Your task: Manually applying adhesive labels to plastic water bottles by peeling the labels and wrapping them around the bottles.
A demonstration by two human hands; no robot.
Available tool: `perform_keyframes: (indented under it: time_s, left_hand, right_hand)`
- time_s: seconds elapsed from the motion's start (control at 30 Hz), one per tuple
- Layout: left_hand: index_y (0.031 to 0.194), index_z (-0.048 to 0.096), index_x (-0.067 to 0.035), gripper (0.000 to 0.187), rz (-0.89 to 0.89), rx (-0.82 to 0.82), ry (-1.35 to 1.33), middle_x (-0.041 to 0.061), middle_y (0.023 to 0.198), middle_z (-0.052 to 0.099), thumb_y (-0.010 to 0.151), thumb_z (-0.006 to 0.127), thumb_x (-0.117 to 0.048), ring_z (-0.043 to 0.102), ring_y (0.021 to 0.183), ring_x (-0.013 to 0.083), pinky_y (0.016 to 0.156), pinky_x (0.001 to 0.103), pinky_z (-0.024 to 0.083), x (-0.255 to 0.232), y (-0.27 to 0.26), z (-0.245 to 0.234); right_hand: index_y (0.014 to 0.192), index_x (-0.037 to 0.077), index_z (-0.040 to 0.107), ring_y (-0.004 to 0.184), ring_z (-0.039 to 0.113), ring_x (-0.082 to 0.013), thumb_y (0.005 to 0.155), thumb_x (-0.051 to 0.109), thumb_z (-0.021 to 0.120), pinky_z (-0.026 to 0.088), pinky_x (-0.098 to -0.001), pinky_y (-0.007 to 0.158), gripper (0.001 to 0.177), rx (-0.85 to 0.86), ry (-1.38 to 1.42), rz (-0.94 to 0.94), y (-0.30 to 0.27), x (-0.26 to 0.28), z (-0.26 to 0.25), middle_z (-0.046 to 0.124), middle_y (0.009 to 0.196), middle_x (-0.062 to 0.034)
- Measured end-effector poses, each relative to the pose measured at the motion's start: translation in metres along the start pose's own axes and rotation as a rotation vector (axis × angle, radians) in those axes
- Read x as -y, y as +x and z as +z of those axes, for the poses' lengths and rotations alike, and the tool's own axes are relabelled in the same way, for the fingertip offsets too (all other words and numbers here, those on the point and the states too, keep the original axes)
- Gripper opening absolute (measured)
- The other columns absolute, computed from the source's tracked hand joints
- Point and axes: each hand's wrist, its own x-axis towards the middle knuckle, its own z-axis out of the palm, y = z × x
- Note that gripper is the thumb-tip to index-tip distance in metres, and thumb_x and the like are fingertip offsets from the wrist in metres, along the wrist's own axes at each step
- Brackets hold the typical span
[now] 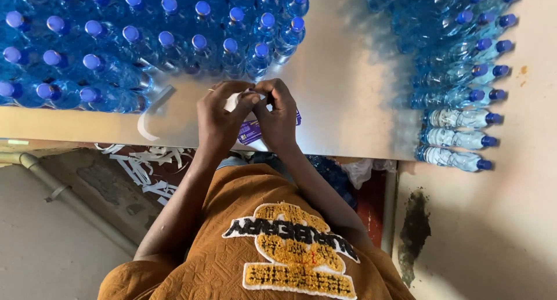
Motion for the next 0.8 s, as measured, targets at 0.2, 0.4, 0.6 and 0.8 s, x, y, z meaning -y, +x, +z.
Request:
perform_keyframes:
  time_s: [0.2, 0.4, 0.6, 0.8]
  left_hand:
    - [0.1, 0.078, -0.002, 0.024, -0.289, 0.015, -0.482, 0.017, 0.098, 0.082, 0.099, 0.089, -0.022, 0.078, 0.091, 0.0204, 0.093, 0.039, 0.06, 0.033, -0.003, 0.008]
    - [0.1, 0.067, -0.001, 0.022, -0.392, -0.021, -0.896, 0.022, 0.099, 0.076, 0.101, 0.085, -0.014, 0.074, 0.097, 0.0234, 0.093, 0.037, 0.058, 0.07, -0.014, 0.033]
    - [0.092, 0.058, -0.011, 0.023, -0.586, -0.108, -1.092, 0.005, 0.083, 0.057, 0.109, 0.075, -0.01, 0.068, 0.08, 0.0233, 0.09, 0.041, 0.066, 0.085, -0.008, -0.005]
    - [0.131, 0.08, -0.009, 0.039, -0.427, 0.94, 0.847, 0.028, 0.117, 0.084, 0.098, 0.081, -0.028, 0.078, 0.11, 0.0558, 0.097, 0.068, 0.06, 0.161, -0.052, -0.079]
  right_hand:
    - [0.109, 0.011, 0.071, 0.099, 0.065, -0.0091, 0.102, 0.017, 0.087, 0.058, -0.0351, 0.085, 0.018, 0.043, 0.217, 0.189, -0.016, -0.01, -0.009, 0.066, 0.096, -0.0017]
    - [0.111, 0.012, 0.07, 0.079, 0.067, -0.0064, 0.101, 0.024, 0.088, 0.063, -0.0262, 0.064, 0.023, -0.004, 0.292, 0.295, -0.025, -0.038, -0.026, 0.06, 0.087, 0.0033]
    - [0.118, 0.017, 0.064, 0.074, 0.064, -0.0051, 0.11, 0.021, 0.074, 0.061, -0.0172, 0.058, 0.013, -0.331, 0.481, 0.429, -0.025, -0.063, -0.091, 0.056, 0.094, 0.0075]
    - [0.11, 0.027, 0.061, 0.077, 0.051, -0.0094, 0.11, 0.031, 0.074, 0.043, -0.0172, 0.068, 0.014, -0.942, 0.548, 0.394, -0.076, -0.085, -0.252, 0.054, 0.09, 0.0086]
